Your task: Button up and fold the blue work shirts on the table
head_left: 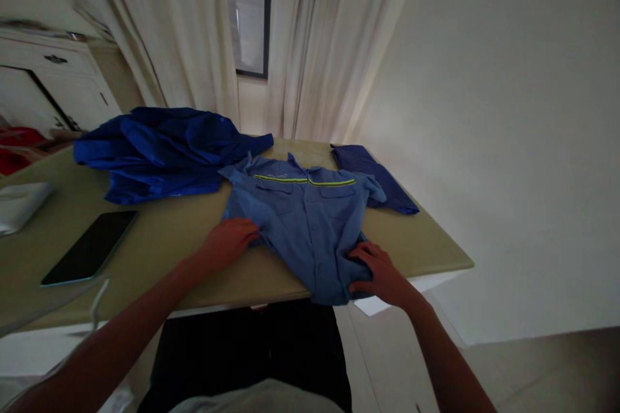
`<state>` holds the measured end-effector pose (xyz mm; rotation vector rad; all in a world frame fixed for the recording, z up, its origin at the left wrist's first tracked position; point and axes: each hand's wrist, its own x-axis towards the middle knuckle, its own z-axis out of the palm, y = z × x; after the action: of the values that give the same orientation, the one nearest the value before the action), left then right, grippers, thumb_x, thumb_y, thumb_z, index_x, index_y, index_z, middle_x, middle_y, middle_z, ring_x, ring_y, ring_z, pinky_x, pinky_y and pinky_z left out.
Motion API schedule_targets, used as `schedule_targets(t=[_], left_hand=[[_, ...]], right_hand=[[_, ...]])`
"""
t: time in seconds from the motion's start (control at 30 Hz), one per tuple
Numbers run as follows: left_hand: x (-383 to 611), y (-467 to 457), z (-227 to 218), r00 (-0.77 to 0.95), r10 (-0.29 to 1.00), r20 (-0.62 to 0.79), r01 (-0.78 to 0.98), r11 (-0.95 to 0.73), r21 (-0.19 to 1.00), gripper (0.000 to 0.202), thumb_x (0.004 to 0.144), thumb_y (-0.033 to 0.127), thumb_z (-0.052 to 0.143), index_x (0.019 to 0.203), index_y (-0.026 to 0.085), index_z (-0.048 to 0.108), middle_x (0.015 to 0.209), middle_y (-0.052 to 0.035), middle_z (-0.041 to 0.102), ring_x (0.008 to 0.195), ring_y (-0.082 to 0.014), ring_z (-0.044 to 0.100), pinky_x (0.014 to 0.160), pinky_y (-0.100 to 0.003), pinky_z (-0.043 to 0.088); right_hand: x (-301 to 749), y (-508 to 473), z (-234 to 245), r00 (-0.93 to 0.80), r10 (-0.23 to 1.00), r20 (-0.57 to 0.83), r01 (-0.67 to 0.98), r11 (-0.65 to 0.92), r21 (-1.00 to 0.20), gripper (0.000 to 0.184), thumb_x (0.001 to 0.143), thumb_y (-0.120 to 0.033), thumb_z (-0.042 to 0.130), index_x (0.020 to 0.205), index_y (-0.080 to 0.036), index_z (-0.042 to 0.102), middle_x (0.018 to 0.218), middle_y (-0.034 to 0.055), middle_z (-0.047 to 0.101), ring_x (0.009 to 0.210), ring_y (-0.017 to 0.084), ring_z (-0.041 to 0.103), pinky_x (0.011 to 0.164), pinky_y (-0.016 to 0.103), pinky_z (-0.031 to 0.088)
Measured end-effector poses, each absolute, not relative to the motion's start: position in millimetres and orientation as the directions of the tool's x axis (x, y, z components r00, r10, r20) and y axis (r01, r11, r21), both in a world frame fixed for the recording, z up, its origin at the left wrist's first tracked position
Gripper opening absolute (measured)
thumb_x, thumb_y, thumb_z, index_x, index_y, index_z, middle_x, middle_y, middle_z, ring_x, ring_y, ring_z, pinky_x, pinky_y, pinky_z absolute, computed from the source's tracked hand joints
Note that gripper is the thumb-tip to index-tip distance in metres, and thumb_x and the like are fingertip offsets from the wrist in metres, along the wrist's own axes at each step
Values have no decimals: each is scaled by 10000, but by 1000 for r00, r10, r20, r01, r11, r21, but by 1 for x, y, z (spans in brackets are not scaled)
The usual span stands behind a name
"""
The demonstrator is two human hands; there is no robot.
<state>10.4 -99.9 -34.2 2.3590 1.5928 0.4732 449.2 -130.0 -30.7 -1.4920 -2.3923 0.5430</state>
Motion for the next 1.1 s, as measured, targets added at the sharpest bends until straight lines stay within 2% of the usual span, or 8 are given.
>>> schedule_targets(t=[0.13, 0.27, 0.43, 0.57, 0.67, 0.77, 0.97, 1.1], left_hand=[[13, -55, 7, 91, 955, 282, 907, -196, 372, 324, 990, 294, 431, 1111, 229, 725, 1125, -111, 728, 1067, -318, 655, 984, -459, 484], [27, -46, 23, -137, 808, 573, 900, -140, 412, 321, 984, 300, 447, 1197, 189, 660, 1246, -159, 650, 1221, -358, 559, 1059, -509, 427], [60, -79, -23, 333, 870, 364, 781, -471, 411, 446, 972, 540, 528, 1253, 211, 634, 1204, -126, 654, 1143, -299, 589, 1029, -462, 455], [77, -93, -49, 369, 908, 200, 842, -418, 341, 657, 887, 597, 636, 1463, 296, 535, 1460, -141, 546, 1299, -364, 520, 1086, -560, 380], [81, -82, -43, 352, 919, 176, 873, -390, 293, 342, 952, 352, 544, 1259, 298, 684, 1338, -108, 649, 1220, -334, 586, 1079, -567, 367], [78, -68, -20, 290, 930, 224, 847, -358, 393, 325, 942, 215, 457, 1140, 252, 712, 1156, -95, 734, 1113, -299, 655, 1057, -519, 412], [52, -99, 53, 91, 871, 483, 671, -412, 616, 366, 967, 396, 446, 1180, 235, 697, 1089, -63, 743, 999, -269, 687, 931, -382, 529], [40, -143, 77, 259, 918, 302, 647, -397, 651, 347, 885, 513, 605, 1115, 290, 739, 1122, -43, 744, 1073, -299, 673, 1000, -395, 522]], right_hand=[[440, -108, -13, -370, 925, 87, 614, 314, -724, 389, 883, -570, 695, 728, -216, 648, 748, 12, 635, 743, 188, 611, 792, 334, 549], [427, -81, -10, 93, 991, 98, -42, 103, -994, 328, 877, -552, 688, 810, -235, 638, 736, -16, 665, 637, 152, 624, 628, 267, 571], [419, -77, -15, 180, 984, -7, -422, 71, -904, 268, 888, -487, 690, 795, -242, 633, 744, -3, 700, 657, 142, 685, 643, 253, 630], [408, -97, -8, 152, 985, 76, -435, 135, -890, 280, 779, -445, 831, 909, -237, 694, 947, 11, 755, 843, 141, 726, 779, 248, 637], [399, -106, 3, 151, 980, 126, -358, 173, -918, 332, 639, -273, 915, 898, -234, 712, 920, -16, 748, 813, 127, 706, 753, 222, 610], [404, -110, 15, 228, 959, 170, -277, 231, -933, 300, 649, -287, 892, 874, -227, 703, 848, -20, 723, 754, 125, 676, 690, 227, 590], [447, -130, 31, 341, 916, 212, -37, 239, -970, 378, 675, -405, 869, 929, -239, 643, 778, -21, 665, 607, 127, 596, 477, 204, 507], [477, -153, 31, 164, 973, 164, 173, 136, -976, 319, 765, -470, 791, 943, -226, 689, 709, -11, 642, 607, 158, 596, 489, 248, 531]])
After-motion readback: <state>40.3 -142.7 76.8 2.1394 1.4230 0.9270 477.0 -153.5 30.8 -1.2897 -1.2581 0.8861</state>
